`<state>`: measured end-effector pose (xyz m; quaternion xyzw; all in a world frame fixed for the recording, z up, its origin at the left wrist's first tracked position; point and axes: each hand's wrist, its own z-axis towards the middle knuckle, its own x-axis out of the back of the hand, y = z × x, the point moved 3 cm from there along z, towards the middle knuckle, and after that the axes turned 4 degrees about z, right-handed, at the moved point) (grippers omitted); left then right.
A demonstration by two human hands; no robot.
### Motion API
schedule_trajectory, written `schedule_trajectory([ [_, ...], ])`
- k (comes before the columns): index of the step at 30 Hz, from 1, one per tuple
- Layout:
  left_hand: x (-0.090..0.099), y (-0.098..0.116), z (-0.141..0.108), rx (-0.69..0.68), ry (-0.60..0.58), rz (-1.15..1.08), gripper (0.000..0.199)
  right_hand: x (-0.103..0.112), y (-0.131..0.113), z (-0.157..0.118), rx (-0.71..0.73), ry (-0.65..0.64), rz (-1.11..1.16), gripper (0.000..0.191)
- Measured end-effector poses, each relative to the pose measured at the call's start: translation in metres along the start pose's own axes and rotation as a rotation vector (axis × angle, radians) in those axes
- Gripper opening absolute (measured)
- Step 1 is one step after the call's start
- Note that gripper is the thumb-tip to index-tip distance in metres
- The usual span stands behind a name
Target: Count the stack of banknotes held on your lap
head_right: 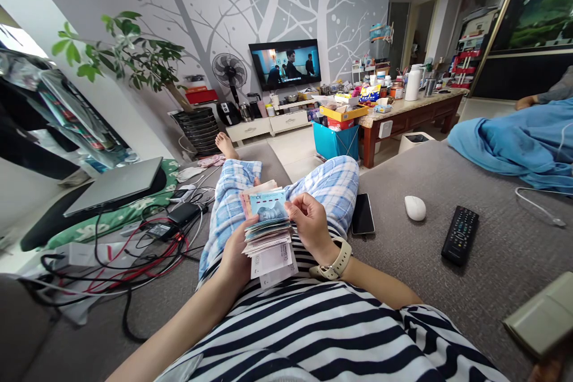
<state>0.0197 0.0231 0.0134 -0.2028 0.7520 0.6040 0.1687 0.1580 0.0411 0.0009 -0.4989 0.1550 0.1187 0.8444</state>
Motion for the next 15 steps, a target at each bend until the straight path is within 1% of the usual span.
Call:
schedule_trajectory([
  [3,0.0028,0.0011,0.0008,-0.034,0.008,0.035,0.010,0.0007,0.0018,0.0011,-0.006,0.010,-0.007,0.025],
  [7,0.0051,0.0015,0.0009,-0.040,0.009,0.073,0.013,0.0008,0.0007,0.0017,0.002,0.011,-0.043,0.026],
  [11,0.0036,0.0019,0.0001,-0.037,-0.006,0.085,0.021,0.0009,-0.0006,0.0019,0.007,0.011,-0.069,0.027],
  [15,0.0028,0.0024,-0.0008,-0.029,0.016,0.101,0.018,0.0013,0.0013,0.0020,-0.005,0.018,-0.067,0.027],
])
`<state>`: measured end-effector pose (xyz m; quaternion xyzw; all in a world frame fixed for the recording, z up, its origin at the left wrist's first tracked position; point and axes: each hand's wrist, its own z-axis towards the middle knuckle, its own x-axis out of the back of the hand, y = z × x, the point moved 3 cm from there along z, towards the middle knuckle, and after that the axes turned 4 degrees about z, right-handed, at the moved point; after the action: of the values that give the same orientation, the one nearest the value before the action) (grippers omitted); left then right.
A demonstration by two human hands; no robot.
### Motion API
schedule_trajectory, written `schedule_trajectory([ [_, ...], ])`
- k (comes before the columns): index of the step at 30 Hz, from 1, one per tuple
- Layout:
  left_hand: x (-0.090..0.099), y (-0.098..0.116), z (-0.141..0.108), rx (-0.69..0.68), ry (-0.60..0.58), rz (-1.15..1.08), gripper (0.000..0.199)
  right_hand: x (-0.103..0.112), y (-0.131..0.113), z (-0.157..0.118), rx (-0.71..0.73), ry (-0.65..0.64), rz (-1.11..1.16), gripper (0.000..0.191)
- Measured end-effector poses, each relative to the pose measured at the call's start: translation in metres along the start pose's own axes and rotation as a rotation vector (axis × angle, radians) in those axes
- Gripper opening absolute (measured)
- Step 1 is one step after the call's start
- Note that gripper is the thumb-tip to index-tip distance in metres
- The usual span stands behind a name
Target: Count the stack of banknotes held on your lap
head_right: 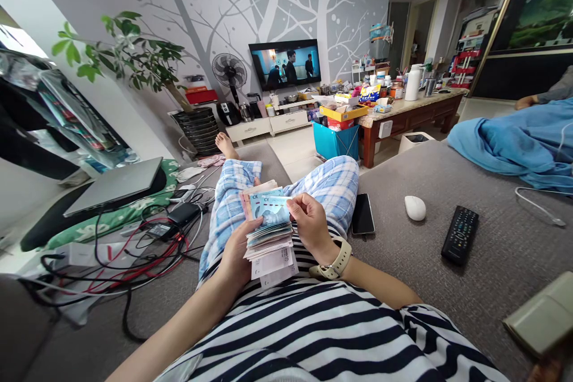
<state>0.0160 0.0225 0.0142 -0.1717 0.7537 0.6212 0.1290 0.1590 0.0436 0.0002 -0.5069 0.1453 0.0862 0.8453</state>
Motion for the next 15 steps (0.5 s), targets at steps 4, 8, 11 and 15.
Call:
schedule_trajectory([
  [4,0.0004,-0.0005,0.0002,0.010,0.013,0.005,0.014,-0.0001,0.0017,0.0002,-0.006,-0.007,-0.004,0.028],
  [8,0.0003,-0.0009,0.0005,0.013,0.005,-0.002,0.014,-0.0001,0.0024,0.0002,-0.013,-0.008,-0.017,0.028],
  [11,0.0005,-0.0014,0.0008,0.016,-0.003,-0.016,0.013,-0.0001,0.0023,0.0000,-0.018,-0.003,-0.019,0.028],
  [15,0.0015,-0.0024,0.0015,0.018,0.005,-0.029,0.016,-0.0004,0.0015,-0.0004,-0.020,0.002,-0.031,0.028],
])
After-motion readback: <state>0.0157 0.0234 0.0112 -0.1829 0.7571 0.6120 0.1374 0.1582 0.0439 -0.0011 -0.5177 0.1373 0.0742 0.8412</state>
